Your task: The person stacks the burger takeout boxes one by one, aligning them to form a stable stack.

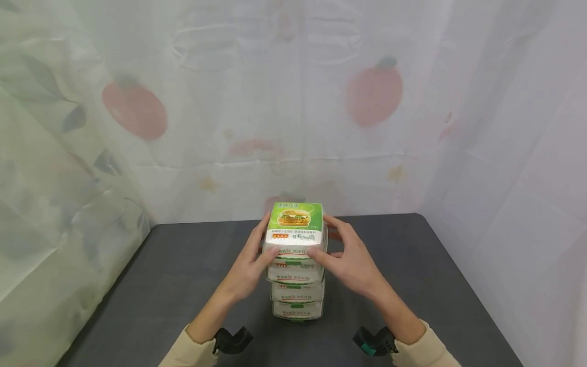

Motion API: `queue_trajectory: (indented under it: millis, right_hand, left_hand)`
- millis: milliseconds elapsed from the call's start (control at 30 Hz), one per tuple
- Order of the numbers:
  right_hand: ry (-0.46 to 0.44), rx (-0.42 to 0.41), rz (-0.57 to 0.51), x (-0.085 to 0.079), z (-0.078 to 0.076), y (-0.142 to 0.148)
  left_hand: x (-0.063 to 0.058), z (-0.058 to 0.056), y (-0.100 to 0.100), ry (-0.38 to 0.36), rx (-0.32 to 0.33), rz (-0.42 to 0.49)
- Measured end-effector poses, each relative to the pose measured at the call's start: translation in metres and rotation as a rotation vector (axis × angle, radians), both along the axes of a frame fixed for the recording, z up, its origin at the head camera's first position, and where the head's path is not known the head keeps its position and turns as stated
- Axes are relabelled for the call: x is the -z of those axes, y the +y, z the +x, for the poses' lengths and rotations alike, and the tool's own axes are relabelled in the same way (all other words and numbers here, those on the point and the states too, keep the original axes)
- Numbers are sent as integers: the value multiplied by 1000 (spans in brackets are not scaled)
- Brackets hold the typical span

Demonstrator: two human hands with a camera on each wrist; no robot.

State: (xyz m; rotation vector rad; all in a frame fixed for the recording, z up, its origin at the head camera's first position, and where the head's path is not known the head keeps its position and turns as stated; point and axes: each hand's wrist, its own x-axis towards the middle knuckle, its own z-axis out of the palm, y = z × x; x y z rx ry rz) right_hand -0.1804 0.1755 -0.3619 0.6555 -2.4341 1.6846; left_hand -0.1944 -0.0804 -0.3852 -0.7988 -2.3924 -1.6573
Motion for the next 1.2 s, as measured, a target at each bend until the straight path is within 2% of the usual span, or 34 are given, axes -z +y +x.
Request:
queue_trajectory:
  millis: [267,700,933,1200]
  right_hand:
    - [12,-29,-13,4,-4,2]
    - [17,-43,-30,3,-2,8]
    - [35,11,2,0,2,16]
    - [77,102,86,8,6,29]
  left_hand:
    - [2,0,0,32,-14,-11]
    - [3,-1,0,31,-18,1]
    - [3,3,-5,16,-59,-17]
    - [15,9,-27,10,-142,-68]
